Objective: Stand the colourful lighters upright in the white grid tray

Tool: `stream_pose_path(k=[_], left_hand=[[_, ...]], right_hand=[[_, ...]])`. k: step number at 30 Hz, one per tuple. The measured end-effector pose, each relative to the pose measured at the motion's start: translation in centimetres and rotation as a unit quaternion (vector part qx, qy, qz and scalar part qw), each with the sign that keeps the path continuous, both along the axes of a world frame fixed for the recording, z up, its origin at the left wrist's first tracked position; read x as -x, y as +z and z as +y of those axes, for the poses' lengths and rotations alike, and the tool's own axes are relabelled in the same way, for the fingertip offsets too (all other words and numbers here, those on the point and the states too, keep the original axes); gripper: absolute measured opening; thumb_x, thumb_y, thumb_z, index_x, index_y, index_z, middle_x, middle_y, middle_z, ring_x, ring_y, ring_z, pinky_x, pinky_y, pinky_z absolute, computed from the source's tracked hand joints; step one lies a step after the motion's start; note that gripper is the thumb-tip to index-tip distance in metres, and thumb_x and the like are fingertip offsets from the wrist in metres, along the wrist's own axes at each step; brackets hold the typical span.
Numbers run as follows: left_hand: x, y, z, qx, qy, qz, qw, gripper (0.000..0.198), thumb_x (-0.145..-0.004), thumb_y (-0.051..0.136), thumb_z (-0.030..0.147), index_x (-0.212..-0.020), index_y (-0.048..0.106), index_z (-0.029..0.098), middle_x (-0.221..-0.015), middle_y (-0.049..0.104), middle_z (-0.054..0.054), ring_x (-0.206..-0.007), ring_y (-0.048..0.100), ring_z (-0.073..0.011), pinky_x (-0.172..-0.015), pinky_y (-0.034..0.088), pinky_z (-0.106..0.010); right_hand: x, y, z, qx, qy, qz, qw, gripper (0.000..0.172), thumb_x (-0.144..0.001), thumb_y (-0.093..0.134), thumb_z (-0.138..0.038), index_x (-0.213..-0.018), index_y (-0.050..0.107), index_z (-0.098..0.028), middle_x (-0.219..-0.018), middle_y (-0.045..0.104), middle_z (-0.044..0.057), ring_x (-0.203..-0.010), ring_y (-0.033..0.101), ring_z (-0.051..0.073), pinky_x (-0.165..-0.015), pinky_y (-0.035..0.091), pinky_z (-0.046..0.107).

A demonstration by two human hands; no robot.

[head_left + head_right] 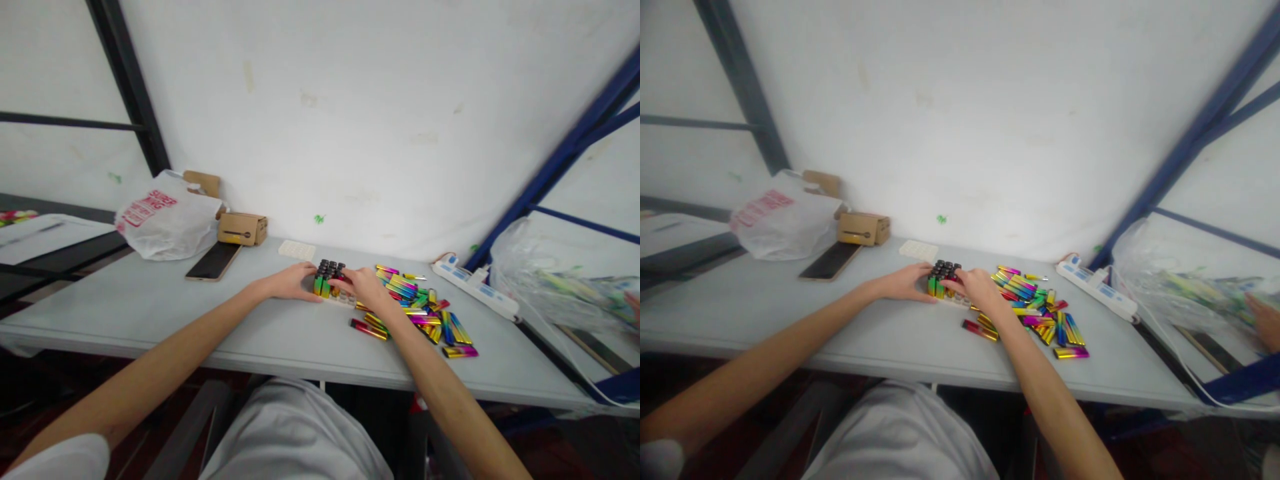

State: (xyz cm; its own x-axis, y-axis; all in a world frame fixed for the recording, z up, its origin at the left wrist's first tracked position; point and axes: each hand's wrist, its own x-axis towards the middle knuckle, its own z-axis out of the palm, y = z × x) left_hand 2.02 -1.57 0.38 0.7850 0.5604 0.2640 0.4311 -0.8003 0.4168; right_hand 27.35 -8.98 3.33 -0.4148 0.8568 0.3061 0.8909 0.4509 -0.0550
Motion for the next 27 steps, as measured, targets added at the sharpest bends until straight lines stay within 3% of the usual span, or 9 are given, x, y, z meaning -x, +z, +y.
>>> stream_pose_path(k=[5,11,14,17,21,24,27], left_hand=[[-0.1,0.0,0.1,-0.001,0.000,0.002,1.000,0.072,-0.081,0.083,0.063,-0.135,0.068,0.018,-0.140,0.068,-0.016,-0.126,0.064,-0.0355,-0.110,0.048,-0.043],[-0.1,0.2,0.0,-0.003,0.000,0.011,1.000,0.073,-0.080,0.082,0.065,-0.133,0.068,0.017,-0.139,0.068,-0.016,-0.127,0.063,-0.0362,-0.111,0.048,-0.044],[-0.1,0.1,0.0,0.002,-0.002,0.004,1.000,0.073,-0.081,0.081,0.066,-0.133,0.068,0.017,-0.138,0.068,-0.016,-0.126,0.063,-0.0355,-0.111,0.048,-0.043],[-0.1,0.0,0.1,0.003,0.002,0.005,1.000,0.073,-0.081,0.080,0.067,-0.133,0.067,0.016,-0.137,0.067,-0.017,-0.126,0.063,-0.0356,-0.111,0.047,-0.043],[-0.2,-0.2,0.2,-0.002,0.004,0.013,1.000,0.073,-0.080,0.081,0.068,-0.128,0.068,0.015,-0.134,0.068,-0.017,-0.124,0.063,-0.0355,-0.109,0.048,-0.042],[-0.3,-0.2,0.1,0.001,0.007,0.012,1.000,0.073,-0.079,0.081,0.067,-0.128,0.067,0.014,-0.134,0.068,-0.017,-0.123,0.063,-0.0354,-0.109,0.048,-0.042],[-0.2,-0.2,-0.1,0.003,0.000,0.003,1.000,0.072,-0.082,0.080,0.066,-0.131,0.066,0.016,-0.135,0.068,-0.015,-0.123,0.063,-0.0340,-0.110,0.048,-0.041]], right_hand=[[-0.1,-0.3,-0.1,0.028,0.035,0.034,0.998,0.043,-0.106,0.058,-0.054,-0.092,0.075,-0.018,-0.077,0.077,0.009,-0.063,0.067,0.018,-0.060,0.034,0.027],[-0.9,-0.4,0.1,-0.028,-0.024,0.059,0.998,0.061,-0.096,0.061,-0.072,-0.066,0.069,-0.020,-0.058,0.066,0.007,-0.055,0.056,0.017,-0.058,0.027,0.030],[-1.7,0.8,-0.4,0.027,0.033,0.127,0.991,0.062,-0.098,0.058,-0.072,-0.066,0.068,-0.019,-0.055,0.062,0.002,-0.052,0.046,0.013,-0.057,0.027,0.029],[-3.0,2.1,-1.8,0.098,0.073,0.152,0.981,0.056,-0.102,0.055,-0.065,-0.076,0.072,-0.018,-0.059,0.063,0.000,-0.053,0.048,0.013,-0.056,0.031,0.027],[-4.7,1.8,-5.4,0.158,0.090,0.121,0.976,0.036,-0.099,0.067,-0.053,-0.088,0.075,-0.019,-0.079,0.071,0.003,-0.068,0.062,0.018,-0.065,0.045,0.029],[-5.6,0.1,-7.9,0.121,0.090,0.075,0.986,0.025,-0.096,0.074,-0.043,-0.108,0.076,-0.022,-0.108,0.071,0.010,-0.100,0.066,0.026,-0.090,0.052,0.037],[-5.5,-1.1,-8.9,0.099,0.083,0.073,0.989,0.018,-0.100,0.069,-0.039,-0.107,0.075,-0.024,-0.114,0.067,0.012,-0.113,0.062,0.030,-0.101,0.051,0.044]])
